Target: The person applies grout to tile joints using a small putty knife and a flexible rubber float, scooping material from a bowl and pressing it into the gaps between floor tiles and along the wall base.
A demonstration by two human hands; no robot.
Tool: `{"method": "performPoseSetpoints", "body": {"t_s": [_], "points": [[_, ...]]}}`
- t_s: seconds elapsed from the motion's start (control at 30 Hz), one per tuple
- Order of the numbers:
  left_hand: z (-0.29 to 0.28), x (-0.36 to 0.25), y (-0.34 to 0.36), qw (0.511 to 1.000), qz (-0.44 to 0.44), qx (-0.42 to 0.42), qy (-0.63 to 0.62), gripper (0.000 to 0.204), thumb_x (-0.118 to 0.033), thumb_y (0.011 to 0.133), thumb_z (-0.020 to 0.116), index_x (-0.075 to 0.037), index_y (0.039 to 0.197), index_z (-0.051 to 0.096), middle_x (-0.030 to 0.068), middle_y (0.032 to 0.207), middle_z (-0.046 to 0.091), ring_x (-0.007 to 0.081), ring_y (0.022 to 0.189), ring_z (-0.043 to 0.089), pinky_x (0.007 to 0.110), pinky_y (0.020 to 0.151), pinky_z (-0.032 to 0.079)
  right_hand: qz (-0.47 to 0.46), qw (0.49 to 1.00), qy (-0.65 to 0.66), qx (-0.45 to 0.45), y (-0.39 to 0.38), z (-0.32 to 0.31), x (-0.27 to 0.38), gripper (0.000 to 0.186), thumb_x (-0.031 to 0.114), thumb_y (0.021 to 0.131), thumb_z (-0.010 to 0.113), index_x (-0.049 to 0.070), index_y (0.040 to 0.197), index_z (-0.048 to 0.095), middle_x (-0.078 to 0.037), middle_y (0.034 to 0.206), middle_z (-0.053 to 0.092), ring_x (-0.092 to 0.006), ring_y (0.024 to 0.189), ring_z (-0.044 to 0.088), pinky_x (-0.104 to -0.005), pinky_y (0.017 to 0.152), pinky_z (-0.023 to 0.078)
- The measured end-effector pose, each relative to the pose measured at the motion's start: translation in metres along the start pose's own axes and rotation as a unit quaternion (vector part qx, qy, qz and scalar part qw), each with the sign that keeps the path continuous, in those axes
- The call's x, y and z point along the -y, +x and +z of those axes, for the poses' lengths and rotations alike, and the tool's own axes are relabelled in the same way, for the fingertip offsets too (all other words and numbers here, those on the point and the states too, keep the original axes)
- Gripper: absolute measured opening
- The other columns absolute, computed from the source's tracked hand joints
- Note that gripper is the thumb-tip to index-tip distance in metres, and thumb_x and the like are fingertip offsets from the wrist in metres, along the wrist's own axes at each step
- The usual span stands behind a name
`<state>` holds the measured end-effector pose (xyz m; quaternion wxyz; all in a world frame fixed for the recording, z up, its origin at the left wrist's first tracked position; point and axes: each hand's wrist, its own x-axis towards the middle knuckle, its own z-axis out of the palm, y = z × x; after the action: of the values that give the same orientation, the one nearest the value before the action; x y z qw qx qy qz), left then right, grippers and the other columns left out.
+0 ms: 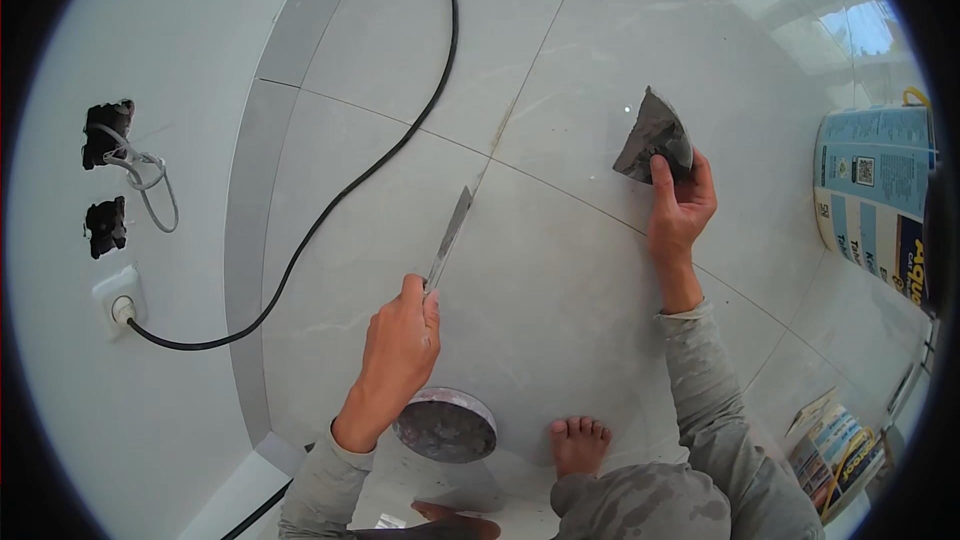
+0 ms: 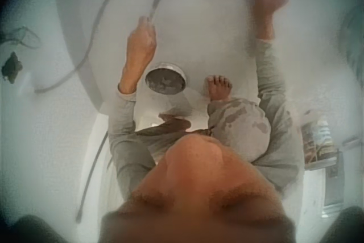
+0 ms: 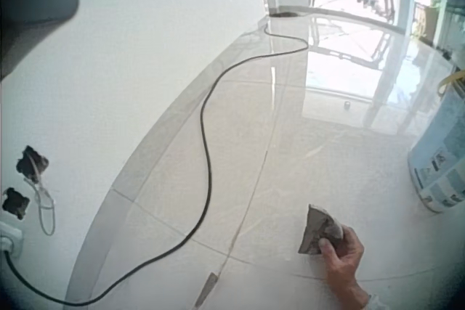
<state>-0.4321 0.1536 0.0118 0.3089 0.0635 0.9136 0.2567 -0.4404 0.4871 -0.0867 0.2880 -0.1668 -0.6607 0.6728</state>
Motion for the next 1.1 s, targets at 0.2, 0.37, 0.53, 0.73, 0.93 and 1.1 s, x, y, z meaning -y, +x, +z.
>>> {"method": "performPoseSetpoints", "body": {"t_s": [0.2,0.37,0.53,0.73,0.93,1.1], "points": [[-0.004,0.053,-0.087,0.997,-0.062,0.033,0.011,0.017,-0.014,0.101,0.055,0.001,0.106,0.05,0.0267,0.079,0.064,0.05,0.073,0.062,0.056,0.061,0.047,0.006,1.0,-0.006,0.012,-0.002,0.006,-0.001,0.028,0.002,0.096,0.069,-0.005,0.122,0.061,-0.005,0.111,0.068,-0.0105,0.101,0.062,-0.0266,0.093,0.049],[-0.004,0.1,-0.142,0.996,-0.069,0.018,-0.047,0.017,-0.013,0.1,0.056,0.002,0.107,0.051,0.0238,0.072,0.061,0.0446,0.065,0.061,0.047,0.058,0.046,0.002,1.0,0.006,0.012,-0.001,0.0,-0.002,0.025,0.003,0.097,0.068,-0.004,0.121,0.061,-0.006,0.113,0.069,-0.0106,0.102,0.062,-0.0268,0.093,0.05],[0.01,0.119,-0.158,0.978,-0.106,-0.099,-0.15,0.02,-0.016,0.1,0.058,0.002,0.103,0.051,0.0128,0.063,0.057,0.0238,0.053,0.057,0.035,0.053,0.043,0.014,1.0,-0.016,0.014,-0.002,0.004,0.003,0.026,0.001,0.098,0.066,-0.005,0.123,0.06,-0.006,0.114,0.068,-0.0109,0.103,0.062,-0.0266,0.094,0.05],[0.035,0.117,-0.126,0.94,-0.12,-0.206,-0.245,0.017,-0.014,0.1,0.058,0.001,0.103,0.05,0.0052,0.066,0.051,0.0114,0.057,0.047,0.029,0.053,0.038,0.018,0.999,-0.012,0.038,0.002,0.002,0.006,0.022,0.004,0.1,0.064,-0.002,0.121,0.061,-0.005,0.114,0.067,-0.0106,0.104,0.061,-0.0272,0.093,0.048],[0.029,0.129,-0.098,0.962,-0.027,-0.234,-0.138,0.019,-0.012,0.097,0.063,0.002,0.108,0.057,0.0101,0.08,0.053,0.017,0.064,0.049,0.032,0.058,0.04,0.011,0.999,0.008,0.04,-0.004,0.005,-0.005,0.021,0.005,0.1,0.065,-0.001,0.119,0.061,-0.004,0.113,0.067,-0.0103,0.102,0.06,-0.0271,0.093,0.048],[0.03,0.11,-0.061,0.96,-0.032,-0.231,-0.157,0.021,-0.015,0.098,0.064,0.003,0.109,0.06,0.0126,0.081,0.056,0.0222,0.066,0.052,0.033,0.061,0.044,0.011,1.0,0.003,0.026,0.001,0.003,0.006,0.02,0.004,0.1,0.064,-0.001,0.118,0.061,-0.004,0.112,0.066,-0.01,0.102,0.06,-0.0267,0.092,0.048]]}}
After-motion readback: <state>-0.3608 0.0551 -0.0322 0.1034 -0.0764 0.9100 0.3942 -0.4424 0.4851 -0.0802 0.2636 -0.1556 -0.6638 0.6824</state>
